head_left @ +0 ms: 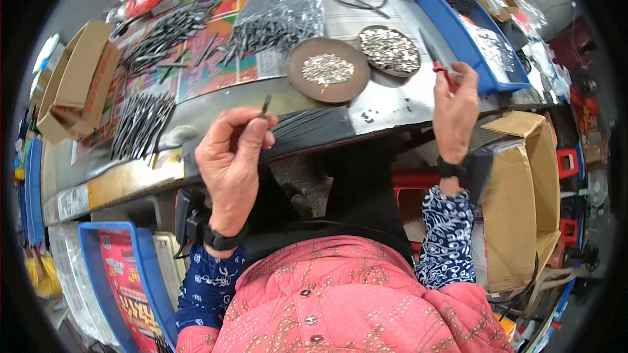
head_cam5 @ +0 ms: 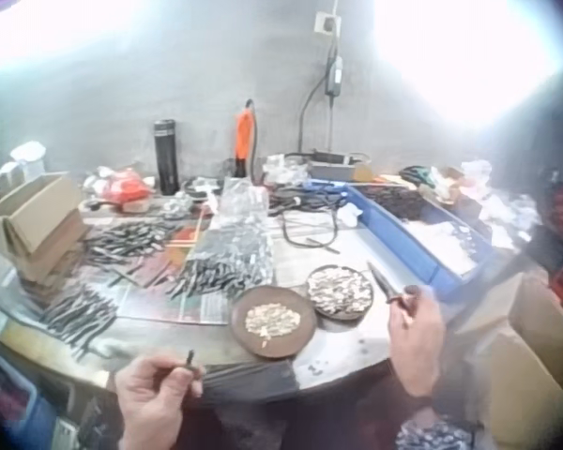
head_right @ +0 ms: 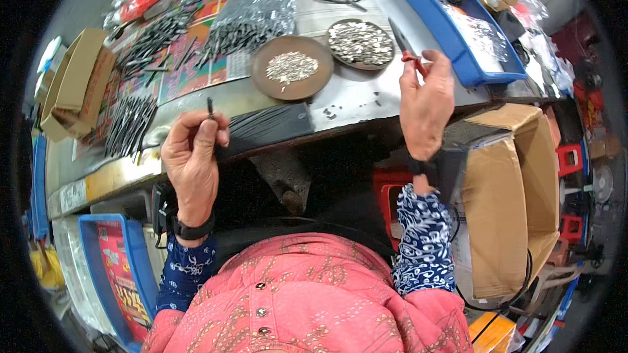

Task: The person repeatedly picks up small metal rods and cylindrical metal pieces from a workbench, inserts the pieces into the rods, and places the assembled units back on the table. The process is repeated multiple times using the same components.

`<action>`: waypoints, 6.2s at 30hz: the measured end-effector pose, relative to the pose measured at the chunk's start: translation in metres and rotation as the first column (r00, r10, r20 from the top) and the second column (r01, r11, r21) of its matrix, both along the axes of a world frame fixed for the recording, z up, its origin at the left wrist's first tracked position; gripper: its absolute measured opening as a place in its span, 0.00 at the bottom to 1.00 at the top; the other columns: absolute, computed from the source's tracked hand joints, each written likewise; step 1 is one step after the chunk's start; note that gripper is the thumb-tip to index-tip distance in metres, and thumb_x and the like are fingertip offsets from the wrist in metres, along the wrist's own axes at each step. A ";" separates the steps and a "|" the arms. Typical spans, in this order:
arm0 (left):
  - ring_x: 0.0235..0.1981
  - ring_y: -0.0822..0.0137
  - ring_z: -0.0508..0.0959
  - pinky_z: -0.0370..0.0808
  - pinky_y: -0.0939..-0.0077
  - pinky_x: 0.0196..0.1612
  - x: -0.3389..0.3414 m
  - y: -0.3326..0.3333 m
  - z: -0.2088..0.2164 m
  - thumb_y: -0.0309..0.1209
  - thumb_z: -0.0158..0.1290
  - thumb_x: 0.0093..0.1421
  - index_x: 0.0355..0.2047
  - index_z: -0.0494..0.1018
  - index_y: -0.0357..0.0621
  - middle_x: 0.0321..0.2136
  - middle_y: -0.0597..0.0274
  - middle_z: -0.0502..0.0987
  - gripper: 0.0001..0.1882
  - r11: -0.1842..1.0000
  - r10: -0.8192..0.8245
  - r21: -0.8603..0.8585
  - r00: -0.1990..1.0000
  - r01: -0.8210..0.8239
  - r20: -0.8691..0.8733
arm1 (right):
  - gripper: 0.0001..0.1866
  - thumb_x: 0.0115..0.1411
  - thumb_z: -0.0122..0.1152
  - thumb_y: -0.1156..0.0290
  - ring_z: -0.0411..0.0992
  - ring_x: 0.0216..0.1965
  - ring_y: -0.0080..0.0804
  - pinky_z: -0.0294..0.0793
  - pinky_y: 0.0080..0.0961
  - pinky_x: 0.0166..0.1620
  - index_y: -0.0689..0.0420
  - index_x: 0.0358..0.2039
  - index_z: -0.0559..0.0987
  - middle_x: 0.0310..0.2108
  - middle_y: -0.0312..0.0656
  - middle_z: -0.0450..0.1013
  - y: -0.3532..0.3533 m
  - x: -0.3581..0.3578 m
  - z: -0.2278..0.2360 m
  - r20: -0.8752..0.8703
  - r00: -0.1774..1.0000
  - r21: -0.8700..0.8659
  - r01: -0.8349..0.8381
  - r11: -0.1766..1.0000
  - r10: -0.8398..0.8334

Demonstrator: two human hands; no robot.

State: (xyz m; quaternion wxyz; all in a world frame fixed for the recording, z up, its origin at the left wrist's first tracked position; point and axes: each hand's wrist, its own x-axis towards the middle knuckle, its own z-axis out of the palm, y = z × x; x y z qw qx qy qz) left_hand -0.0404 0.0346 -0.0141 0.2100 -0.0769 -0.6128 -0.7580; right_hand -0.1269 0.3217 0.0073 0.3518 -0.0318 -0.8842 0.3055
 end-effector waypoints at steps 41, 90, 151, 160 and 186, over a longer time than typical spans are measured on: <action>0.23 0.81 0.69 0.67 0.88 0.28 0.001 0.001 0.004 0.25 0.53 0.63 0.34 0.73 0.36 0.26 0.65 0.77 0.04 1.000 0.007 0.021 1.000 -0.007 0.012 | 0.08 0.52 0.65 0.73 0.72 0.30 0.43 0.71 0.31 0.35 0.63 0.30 0.76 0.30 0.48 0.72 -0.063 0.046 0.050 -0.010 0.859 0.086 -0.509 0.856 0.512; 0.21 0.78 0.71 0.68 0.88 0.25 0.023 0.015 0.018 0.18 0.52 0.60 0.40 0.74 0.34 0.28 0.56 0.79 0.07 0.996 -0.054 0.080 0.976 0.038 0.209 | 0.05 0.48 0.64 0.77 0.68 0.37 0.44 0.68 0.37 0.42 0.57 0.28 0.80 0.30 0.42 0.72 -0.016 -0.021 -0.014 -0.113 0.904 0.391 -0.341 0.855 0.412; 0.22 0.83 0.68 0.64 0.88 0.24 0.051 0.020 0.024 0.20 0.53 0.62 0.39 0.75 0.37 0.25 0.67 0.77 0.06 0.994 -0.081 0.087 0.989 0.071 0.122 | 0.11 0.49 0.66 0.82 0.73 0.23 0.29 0.73 0.21 0.26 0.62 0.33 0.76 0.26 0.41 0.74 -0.131 0.083 0.003 -0.307 0.573 -0.025 -0.803 0.596 0.760; 0.21 0.82 0.67 0.63 0.88 0.24 0.054 0.021 0.018 0.21 0.53 0.62 0.39 0.75 0.38 0.24 0.69 0.75 0.06 0.986 -0.090 0.148 0.988 0.071 0.127 | 0.11 0.49 0.65 0.78 0.69 0.23 0.43 0.71 0.34 0.27 0.61 0.32 0.72 0.23 0.44 0.69 -0.134 0.083 -0.005 -0.290 0.586 0.156 -0.751 0.641 0.757; 0.22 0.83 0.68 0.65 0.89 0.25 0.056 0.017 0.015 0.21 0.52 0.62 0.40 0.75 0.36 0.25 0.66 0.77 0.06 0.981 -0.112 0.174 0.981 0.084 0.156 | 0.31 0.56 0.66 0.60 0.73 0.23 0.41 0.72 0.32 0.26 0.57 0.55 0.64 0.24 0.42 0.70 -0.134 0.082 0.006 0.045 0.649 -0.244 -0.730 0.638 0.760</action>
